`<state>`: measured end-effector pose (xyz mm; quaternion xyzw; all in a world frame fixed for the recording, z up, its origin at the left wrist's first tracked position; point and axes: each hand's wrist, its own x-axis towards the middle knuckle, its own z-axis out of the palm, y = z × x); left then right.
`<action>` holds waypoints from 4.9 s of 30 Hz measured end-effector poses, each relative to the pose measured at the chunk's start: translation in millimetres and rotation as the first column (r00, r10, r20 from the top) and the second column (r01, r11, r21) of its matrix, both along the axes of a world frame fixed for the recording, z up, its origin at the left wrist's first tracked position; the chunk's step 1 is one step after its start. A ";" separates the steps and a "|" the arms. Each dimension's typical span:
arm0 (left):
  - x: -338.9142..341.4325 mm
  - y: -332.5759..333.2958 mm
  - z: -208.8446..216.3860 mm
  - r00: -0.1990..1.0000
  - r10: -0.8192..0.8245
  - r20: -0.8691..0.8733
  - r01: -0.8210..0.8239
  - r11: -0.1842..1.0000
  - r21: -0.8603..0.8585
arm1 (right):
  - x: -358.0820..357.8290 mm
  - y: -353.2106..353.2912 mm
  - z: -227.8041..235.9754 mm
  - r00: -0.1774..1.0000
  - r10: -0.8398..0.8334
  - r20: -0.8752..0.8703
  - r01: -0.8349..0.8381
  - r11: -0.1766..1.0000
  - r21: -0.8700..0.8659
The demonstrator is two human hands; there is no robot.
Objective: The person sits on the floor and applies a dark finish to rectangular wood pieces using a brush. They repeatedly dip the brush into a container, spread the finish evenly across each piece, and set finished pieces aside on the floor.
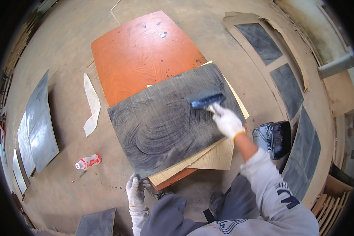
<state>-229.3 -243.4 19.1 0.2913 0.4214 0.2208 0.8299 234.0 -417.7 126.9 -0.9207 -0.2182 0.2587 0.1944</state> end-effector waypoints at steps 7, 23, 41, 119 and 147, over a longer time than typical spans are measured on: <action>-1.8 -2.7 -15.7 0.997 -0.005 0.079 0.010 0.998 -0.057 | 123.1 43.5 -24.3 0.984 0.146 0.105 -0.146 0.989 -0.008; 0.7 -1.6 10.8 0.989 -0.135 -0.068 0.129 0.988 -0.079 | 160.4 68.4 -3.0 0.964 0.246 0.102 -0.242 0.969 -0.051; -0.3 3.5 3.7 0.982 -0.166 -0.094 0.162 0.986 -0.045 | 42.6 -76.2 17.2 0.999 0.042 -0.035 -0.046 0.992 -0.114; 171.0 42.7 44.9 0.948 0.094 -0.303 0.200 0.561 0.803 | -78.3 -28.1 -43.3 0.950 0.070 -0.305 0.137 0.784 0.605; 129.9 2.2 -6.7 0.561 0.454 -0.692 0.799 -0.079 0.596 | -54.3 -54.0 -63.9 0.476 0.084 -0.875 0.789 0.398 0.467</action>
